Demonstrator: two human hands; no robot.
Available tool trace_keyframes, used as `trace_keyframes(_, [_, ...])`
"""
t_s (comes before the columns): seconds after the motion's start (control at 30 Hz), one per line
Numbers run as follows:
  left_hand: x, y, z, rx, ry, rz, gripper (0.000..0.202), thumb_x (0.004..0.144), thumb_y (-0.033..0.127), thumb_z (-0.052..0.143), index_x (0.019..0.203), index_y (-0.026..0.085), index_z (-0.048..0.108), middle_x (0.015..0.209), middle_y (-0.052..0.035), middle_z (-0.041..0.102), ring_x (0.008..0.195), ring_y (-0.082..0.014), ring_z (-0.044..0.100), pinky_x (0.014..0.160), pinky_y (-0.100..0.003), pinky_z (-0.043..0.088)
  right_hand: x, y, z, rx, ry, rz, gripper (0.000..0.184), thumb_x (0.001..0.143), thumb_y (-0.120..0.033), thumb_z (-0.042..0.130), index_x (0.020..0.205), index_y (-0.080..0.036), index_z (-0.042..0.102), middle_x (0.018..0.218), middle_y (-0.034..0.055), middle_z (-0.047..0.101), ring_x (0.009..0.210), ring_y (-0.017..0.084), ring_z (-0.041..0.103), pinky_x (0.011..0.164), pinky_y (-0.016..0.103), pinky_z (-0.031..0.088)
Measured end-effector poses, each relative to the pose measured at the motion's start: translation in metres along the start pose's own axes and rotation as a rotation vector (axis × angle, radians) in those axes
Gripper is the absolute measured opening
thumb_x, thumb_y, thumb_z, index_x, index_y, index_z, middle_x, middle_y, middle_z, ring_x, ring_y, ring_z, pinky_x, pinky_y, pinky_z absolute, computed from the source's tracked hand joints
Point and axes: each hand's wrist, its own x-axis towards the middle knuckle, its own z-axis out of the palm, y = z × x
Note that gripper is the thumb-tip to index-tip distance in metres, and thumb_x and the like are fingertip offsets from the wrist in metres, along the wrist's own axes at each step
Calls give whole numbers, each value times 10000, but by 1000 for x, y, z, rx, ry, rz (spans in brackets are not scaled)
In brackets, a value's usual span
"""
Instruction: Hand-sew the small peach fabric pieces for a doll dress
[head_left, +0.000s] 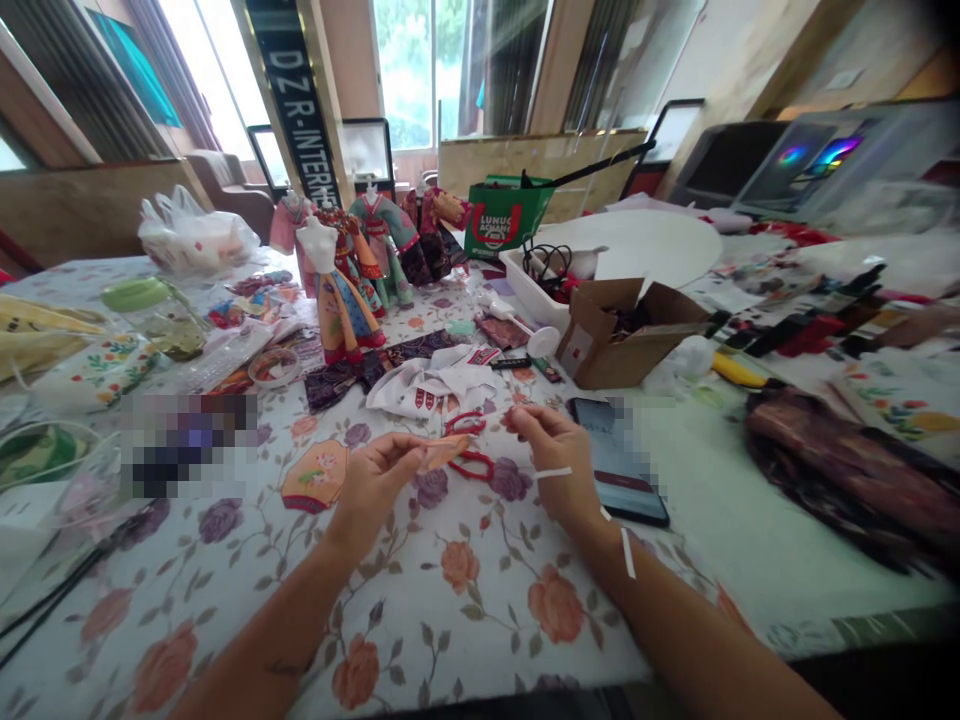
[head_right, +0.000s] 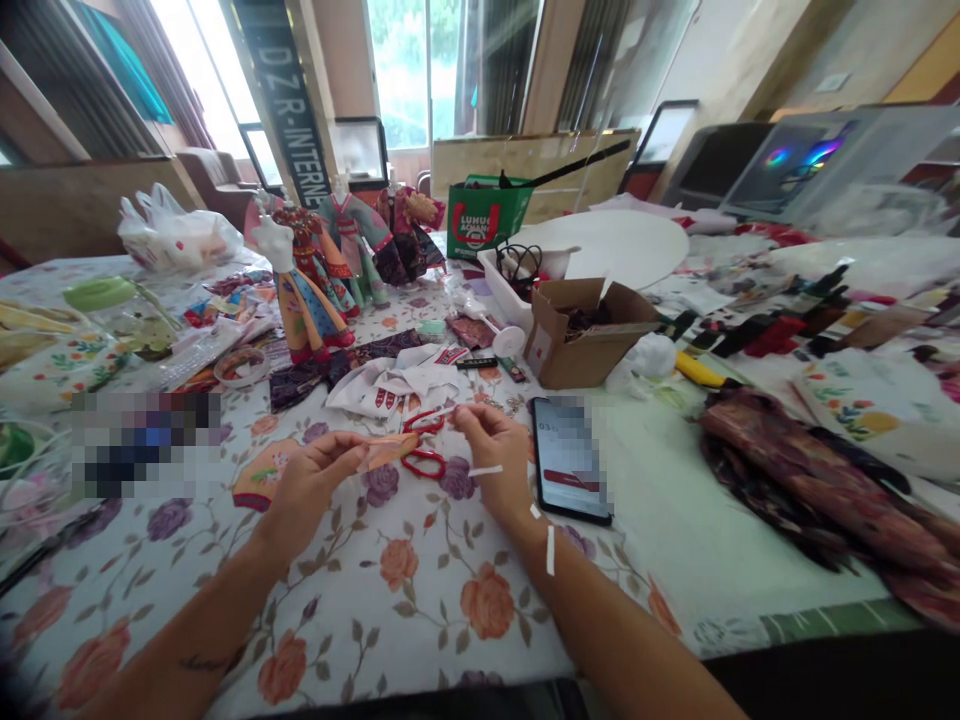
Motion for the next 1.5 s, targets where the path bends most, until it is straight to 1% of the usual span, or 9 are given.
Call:
trace_keyframes(0.23, [2, 4, -2, -28, 81, 26, 208, 726, 326, 710, 833, 151, 676, 763, -13, 689, 677, -117, 587, 647, -204, 439, 23, 2, -18, -113, 41, -53, 225, 753, -366, 623, 697, -161, 697, 622, 6, 652, 590, 154, 555, 590, 263, 411])
trace_keyframes(0.37, [4, 2, -3, -29, 106, 39, 216, 709, 341, 721, 817, 159, 678, 759, -11, 693, 678, -122, 591, 649, -208, 443, 38, -10, -34, -248, 206, -207, 251, 777, -370, 585, 738, -153, 705, 625, 17, 656, 558, 162, 559, 549, 260, 402])
trace_keyframes(0.57, [7, -1, -5, -44, 71, 32, 221, 720, 348, 714, 825, 156, 682, 771, -22, 692, 701, -135, 605, 671, -220, 453, 123, -55, -97, -838, 530, -557, 274, 840, -311, 543, 881, -111, 726, 767, 130, 694, 716, 202, 586, 675, 309, 372])
trace_keyframes(0.73, [6, 0, -6, -41, 48, 23, 214, 723, 344, 715, 820, 157, 684, 773, -19, 683, 702, -129, 593, 675, -218, 443, 182, -59, -129, -1181, 242, -372, 221, 807, -216, 546, 752, -74, 706, 744, 166, 674, 758, 213, 597, 665, 331, 326])
trace_keyframes(0.9, [5, 1, -6, -57, 53, 0, 228, 692, 350, 738, 807, 158, 689, 760, -20, 688, 685, -134, 594, 657, -220, 441, 186, -57, -124, -1151, 242, -364, 122, 721, -200, 615, 643, -141, 689, 611, 93, 640, 669, 226, 588, 631, 332, 352])
trace_keyframes(1.07, [7, -1, -5, -117, 25, -44, 238, 695, 345, 736, 822, 151, 687, 790, -37, 702, 702, -139, 611, 670, -222, 460, 130, -62, -81, -772, 486, -534, 230, 809, -250, 519, 889, -132, 699, 833, 121, 693, 768, 219, 607, 742, 353, 423])
trace_keyframes(1.23, [9, -2, -7, -139, 12, -27, 235, 691, 347, 738, 816, 153, 695, 784, -32, 702, 682, -128, 610, 654, -215, 464, 44, -31, -9, -201, -396, -274, 233, 758, -341, 630, 891, -164, 704, 783, 56, 713, 708, 200, 643, 652, 312, 492])
trace_keyframes(1.37, [9, 0, -8, -161, -57, -18, 210, 692, 327, 742, 802, 157, 687, 763, -18, 692, 668, -117, 601, 654, -213, 463, 14, -11, 15, 6, -611, -126, 234, 800, -266, 575, 997, -198, 682, 1008, 58, 702, 917, 199, 649, 805, 328, 501])
trace_keyframes(1.5, [7, 3, -8, -147, -124, -50, 201, 707, 319, 729, 809, 153, 677, 716, -8, 672, 613, -103, 574, 609, -203, 441, 7, -1, 11, 25, -710, -46, 228, 828, -313, 578, 985, -199, 698, 950, 39, 707, 851, 177, 652, 780, 300, 499])
